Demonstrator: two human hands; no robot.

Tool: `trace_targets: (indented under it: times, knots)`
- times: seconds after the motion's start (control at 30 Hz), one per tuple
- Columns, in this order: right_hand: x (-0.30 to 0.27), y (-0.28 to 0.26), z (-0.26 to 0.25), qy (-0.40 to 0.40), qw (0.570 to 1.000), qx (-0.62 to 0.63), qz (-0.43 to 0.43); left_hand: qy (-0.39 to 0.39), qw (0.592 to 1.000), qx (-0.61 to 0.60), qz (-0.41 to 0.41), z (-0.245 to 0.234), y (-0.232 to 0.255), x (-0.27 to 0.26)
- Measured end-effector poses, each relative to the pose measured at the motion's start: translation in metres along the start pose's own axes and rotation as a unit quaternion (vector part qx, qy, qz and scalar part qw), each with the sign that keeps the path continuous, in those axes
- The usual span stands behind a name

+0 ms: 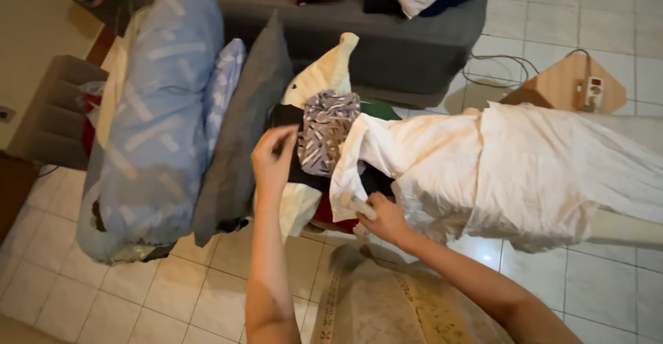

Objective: The person buttons a white shirt on an ironing board, sprays it with liquid from a bottle, and irons the fabric with a steam iron.

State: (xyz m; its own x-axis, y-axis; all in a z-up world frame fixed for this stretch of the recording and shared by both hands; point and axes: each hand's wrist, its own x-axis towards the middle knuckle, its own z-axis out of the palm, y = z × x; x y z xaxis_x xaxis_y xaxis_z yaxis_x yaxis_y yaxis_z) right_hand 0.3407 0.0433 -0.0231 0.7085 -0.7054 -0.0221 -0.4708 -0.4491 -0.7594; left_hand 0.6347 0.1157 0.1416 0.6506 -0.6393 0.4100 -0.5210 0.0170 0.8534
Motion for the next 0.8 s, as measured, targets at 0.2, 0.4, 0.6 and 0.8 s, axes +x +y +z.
trace_targets:
  times: [0.2, 0.4, 0.6, 0.8]
  knots:
    - [0.105, -0.080, 0.010, 0.105, 0.981, 0.107, -0.120, 0.161, 0.977, -0.070, -0.120, -0.037, -0.051, -0.106]
    - [0.210, -0.111, 0.073, -0.149, 0.911, 0.294, -0.250, 0.227, 0.960, -0.039, -0.161, -0.040, -0.098, -0.187]
    - [0.232, -0.052, 0.127, -0.098, 0.888, -0.181, -0.410, 0.205, 0.954, -0.049, -0.212, -0.047, -0.106, -0.222]
    - [0.154, -0.054, 0.088, -0.070, 0.939, -0.017, -0.335, 0.115, 0.963, -0.051, -0.239, -0.006, -0.105, -0.195]
